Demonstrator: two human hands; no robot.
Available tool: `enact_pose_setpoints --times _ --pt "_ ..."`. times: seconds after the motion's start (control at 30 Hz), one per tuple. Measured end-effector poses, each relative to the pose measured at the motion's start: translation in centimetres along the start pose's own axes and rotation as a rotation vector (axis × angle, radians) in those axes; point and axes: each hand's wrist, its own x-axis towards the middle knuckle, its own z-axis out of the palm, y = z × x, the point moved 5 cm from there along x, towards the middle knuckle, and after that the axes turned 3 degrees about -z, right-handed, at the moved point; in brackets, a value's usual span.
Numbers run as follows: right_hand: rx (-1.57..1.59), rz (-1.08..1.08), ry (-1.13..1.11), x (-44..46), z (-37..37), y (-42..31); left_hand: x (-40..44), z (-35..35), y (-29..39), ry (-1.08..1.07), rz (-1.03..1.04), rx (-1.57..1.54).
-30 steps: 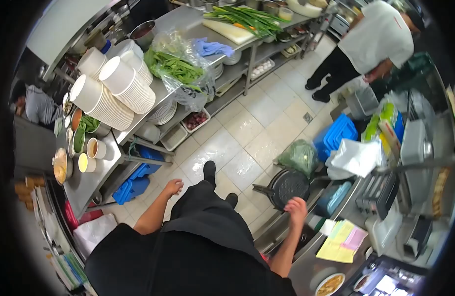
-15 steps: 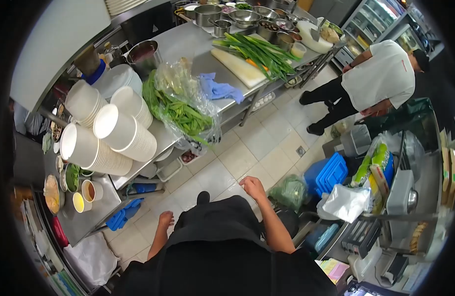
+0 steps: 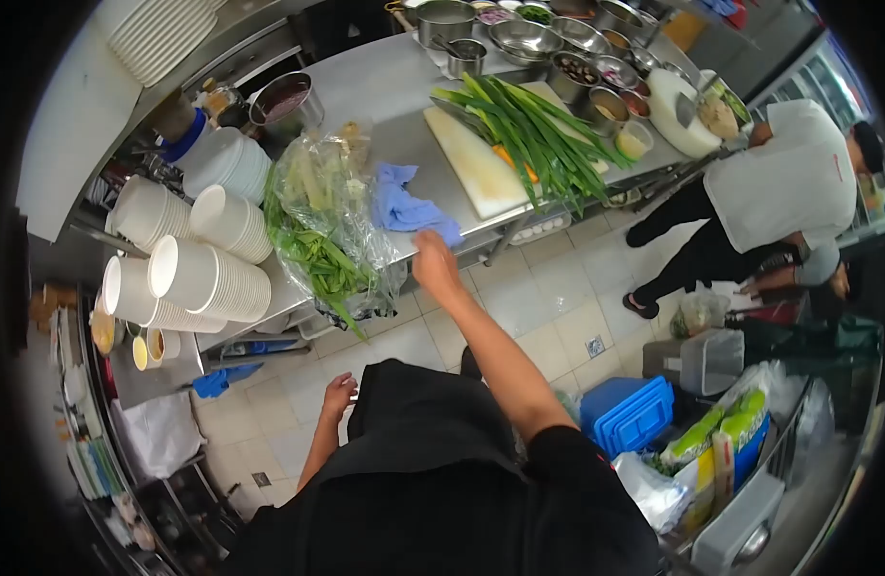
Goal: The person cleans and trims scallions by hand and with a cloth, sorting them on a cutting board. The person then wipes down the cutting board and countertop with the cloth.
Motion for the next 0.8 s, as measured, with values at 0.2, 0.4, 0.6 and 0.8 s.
enact_pose_setpoints --times 0.2,0.4,0.6,0.8 --pt "-0.425 -0.295 -0.134 10.4 5.2 0.3 1.2 0.9 -12.3 -0.036 -0.120 0.045" --pt "-0.214 0.235 -0.075 17.5 3.7 7.9 0.4 2.8 -9.2 0.211 -0.332 -0.681" --pt "-0.151 0.086 0.188 33.8 -1.4 7.7 -1.2 5.5 -9.2 0.306 -0.384 -0.800" --pt "-0.595 0.072 -0.463 51.3 6.3 16.5 -6.7 12.0 -12.3 0.564 -0.523 -0.984"
